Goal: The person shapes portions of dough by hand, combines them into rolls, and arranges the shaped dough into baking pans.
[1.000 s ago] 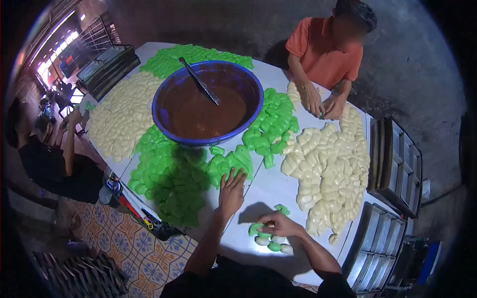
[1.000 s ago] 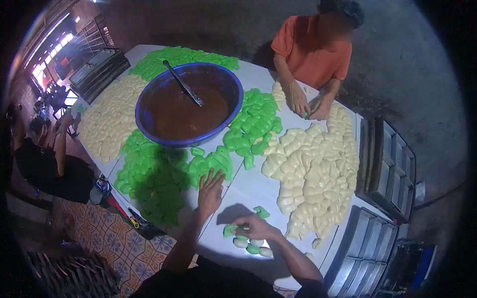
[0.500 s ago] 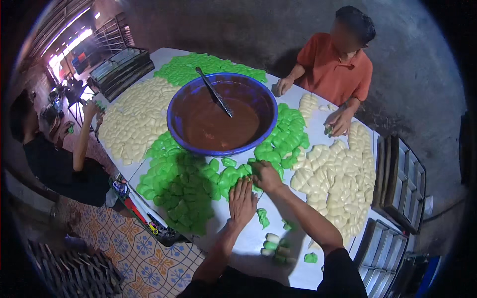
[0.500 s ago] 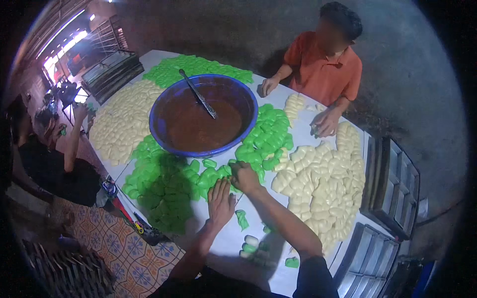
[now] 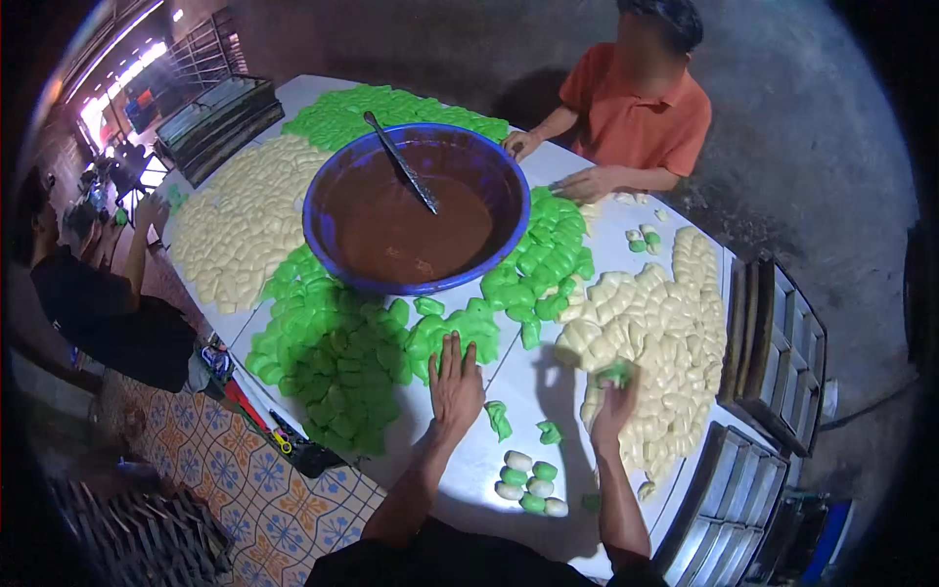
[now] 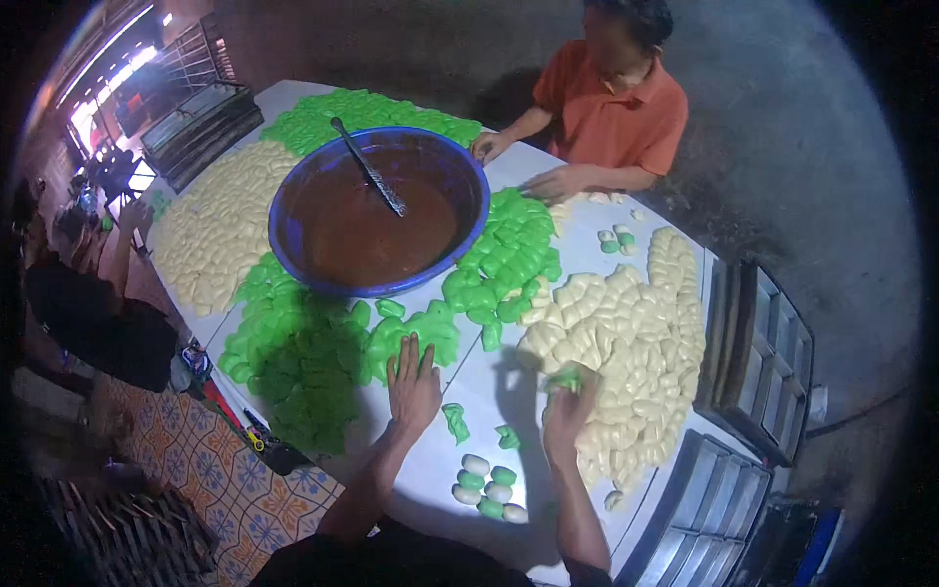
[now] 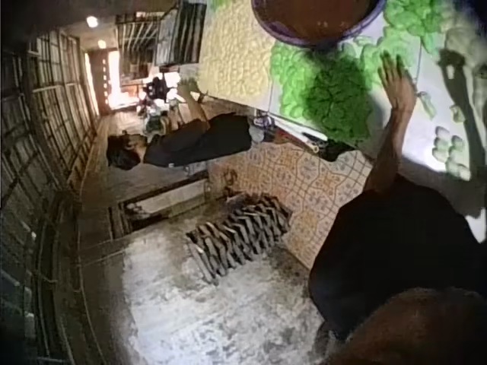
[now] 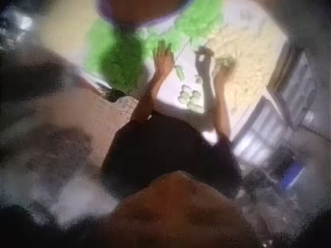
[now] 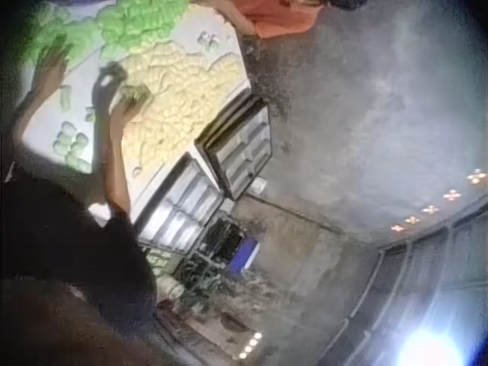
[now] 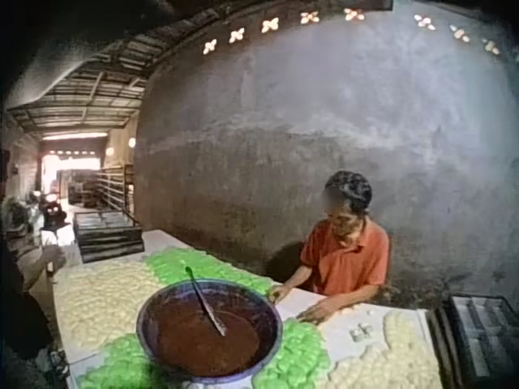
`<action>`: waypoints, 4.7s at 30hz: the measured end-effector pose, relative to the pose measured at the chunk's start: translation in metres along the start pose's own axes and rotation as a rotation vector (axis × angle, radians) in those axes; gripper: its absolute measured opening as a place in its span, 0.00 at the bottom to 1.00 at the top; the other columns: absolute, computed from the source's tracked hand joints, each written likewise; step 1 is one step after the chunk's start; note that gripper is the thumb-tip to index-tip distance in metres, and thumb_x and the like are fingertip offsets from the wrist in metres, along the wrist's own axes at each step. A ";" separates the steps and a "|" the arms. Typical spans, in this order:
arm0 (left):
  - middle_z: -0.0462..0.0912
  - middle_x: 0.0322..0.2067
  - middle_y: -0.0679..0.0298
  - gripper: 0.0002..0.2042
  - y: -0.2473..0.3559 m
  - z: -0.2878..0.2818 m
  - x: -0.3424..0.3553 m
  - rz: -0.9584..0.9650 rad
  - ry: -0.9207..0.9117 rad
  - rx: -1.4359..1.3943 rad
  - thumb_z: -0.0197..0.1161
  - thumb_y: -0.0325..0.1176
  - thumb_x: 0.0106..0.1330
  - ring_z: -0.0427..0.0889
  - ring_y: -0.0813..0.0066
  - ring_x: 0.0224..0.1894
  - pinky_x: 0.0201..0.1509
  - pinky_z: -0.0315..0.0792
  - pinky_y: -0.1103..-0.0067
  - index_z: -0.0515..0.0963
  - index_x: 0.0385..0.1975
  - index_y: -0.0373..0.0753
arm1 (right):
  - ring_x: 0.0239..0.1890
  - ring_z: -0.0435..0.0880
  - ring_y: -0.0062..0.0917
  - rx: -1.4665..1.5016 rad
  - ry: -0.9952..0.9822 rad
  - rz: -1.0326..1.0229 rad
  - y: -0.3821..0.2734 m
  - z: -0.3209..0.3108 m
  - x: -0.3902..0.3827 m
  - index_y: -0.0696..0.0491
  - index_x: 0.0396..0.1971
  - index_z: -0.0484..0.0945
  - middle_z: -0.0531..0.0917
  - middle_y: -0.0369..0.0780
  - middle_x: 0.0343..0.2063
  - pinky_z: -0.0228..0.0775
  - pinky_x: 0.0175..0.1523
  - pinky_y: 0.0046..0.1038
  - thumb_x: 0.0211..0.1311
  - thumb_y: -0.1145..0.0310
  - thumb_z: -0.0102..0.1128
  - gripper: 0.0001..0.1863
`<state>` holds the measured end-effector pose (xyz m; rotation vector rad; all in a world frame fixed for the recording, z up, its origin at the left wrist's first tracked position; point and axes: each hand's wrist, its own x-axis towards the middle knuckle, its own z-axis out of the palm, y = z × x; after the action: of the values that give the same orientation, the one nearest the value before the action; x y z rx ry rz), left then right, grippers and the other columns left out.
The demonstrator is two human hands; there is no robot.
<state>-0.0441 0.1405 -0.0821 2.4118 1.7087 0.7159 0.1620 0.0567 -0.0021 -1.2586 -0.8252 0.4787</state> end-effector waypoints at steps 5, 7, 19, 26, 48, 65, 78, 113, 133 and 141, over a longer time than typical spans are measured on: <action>0.69 0.59 0.49 0.12 -0.010 0.003 -0.002 -0.052 0.158 -0.121 0.57 0.25 0.60 0.61 0.56 0.65 0.65 0.56 0.62 0.75 0.43 0.31 | 0.50 0.72 0.45 -0.884 -0.728 -0.283 -0.004 0.032 0.010 0.54 0.50 0.73 0.73 0.49 0.50 0.67 0.56 0.37 0.47 0.76 0.59 0.24; 0.70 0.57 0.48 0.09 -0.008 0.002 -0.004 -0.063 0.204 -0.147 0.56 0.21 0.58 0.63 0.54 0.64 0.65 0.57 0.62 0.75 0.38 0.29 | 0.57 0.67 0.45 -0.768 -0.865 -0.261 0.003 0.067 0.027 0.51 0.58 0.68 0.72 0.45 0.54 0.62 0.61 0.37 0.44 0.73 0.63 0.34; 0.71 0.54 0.45 0.08 -0.014 0.001 -0.008 -0.153 0.261 -0.367 0.49 0.15 0.58 0.64 0.46 0.62 0.64 0.59 0.60 0.69 0.36 0.30 | 0.47 0.73 0.44 -0.612 -1.328 -0.646 0.070 0.086 0.029 0.58 0.39 0.73 0.75 0.47 0.40 0.68 0.52 0.39 0.54 0.70 0.58 0.13; 0.69 0.57 0.47 0.13 -0.016 0.002 -0.008 -0.098 0.199 -0.261 0.52 0.14 0.49 0.62 0.52 0.64 0.65 0.55 0.60 0.70 0.36 0.32 | 0.29 0.75 0.40 -0.123 -0.983 -0.144 -0.055 0.002 -0.042 0.62 0.28 0.73 0.75 0.46 0.26 0.71 0.43 0.38 0.64 0.61 0.53 0.16; 0.74 0.53 0.51 0.23 -0.031 -0.067 -0.055 0.017 0.038 -0.576 0.51 0.15 0.50 0.70 0.51 0.58 0.60 0.65 0.65 0.73 0.49 0.35 | 0.48 0.75 0.42 -0.558 -1.041 -0.122 -0.035 0.039 -0.104 0.58 0.46 0.75 0.78 0.46 0.39 0.66 0.53 0.35 0.66 0.59 0.52 0.18; 0.78 0.45 0.53 0.13 -0.038 -0.060 -0.100 0.009 0.045 -0.551 0.60 0.29 0.56 0.74 0.56 0.50 0.58 0.61 0.65 0.77 0.41 0.35 | 0.37 0.73 0.26 -0.258 -0.830 0.139 0.000 0.012 -0.038 0.56 0.29 0.71 0.74 0.40 0.34 0.67 0.41 0.28 0.51 0.75 0.65 0.10; 0.70 0.55 0.45 0.22 0.112 -0.106 -0.096 -0.930 -0.723 -2.150 0.47 0.44 0.71 0.69 0.49 0.60 0.66 0.62 0.61 0.62 0.59 0.37 | 0.56 0.71 0.38 -0.504 -0.771 -0.226 -0.111 -0.034 -0.137 0.60 0.61 0.58 0.70 0.51 0.53 0.59 0.62 0.38 0.57 0.71 0.60 0.33; 0.78 0.47 0.49 0.42 -0.021 -0.120 0.215 -0.205 -0.420 -0.823 0.28 0.66 0.67 0.79 0.59 0.49 0.54 0.69 0.64 0.70 0.54 0.28 | 0.60 0.59 0.32 0.360 -0.544 0.408 -0.028 -0.022 -0.091 0.43 0.71 0.36 0.52 0.41 0.66 0.62 0.57 0.39 0.42 0.34 0.66 0.63; 0.73 0.52 0.57 0.26 0.104 -0.114 -0.034 -0.704 -0.550 -1.596 0.50 0.39 0.70 0.74 0.71 0.51 0.59 0.66 0.70 0.61 0.63 0.30 | 0.29 0.77 0.21 0.521 -0.029 0.687 -0.015 -0.006 -0.102 0.62 0.44 0.77 0.77 0.37 0.29 0.71 0.33 0.20 0.68 0.69 0.51 0.13; 0.72 0.54 0.54 0.22 0.101 -0.129 -0.063 -0.753 -0.712 -1.930 0.50 0.30 0.67 0.74 0.58 0.55 0.60 0.66 0.67 0.61 0.60 0.29 | 0.45 0.71 0.23 -0.125 -0.063 0.012 -0.061 -0.051 -0.124 0.59 0.52 0.74 0.73 0.40 0.43 0.64 0.47 0.22 0.60 0.71 0.59 0.20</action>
<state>-0.0283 0.0225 0.0471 0.4581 0.6261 0.6320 0.1154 -0.0816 0.0176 -1.3701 -0.9120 0.4844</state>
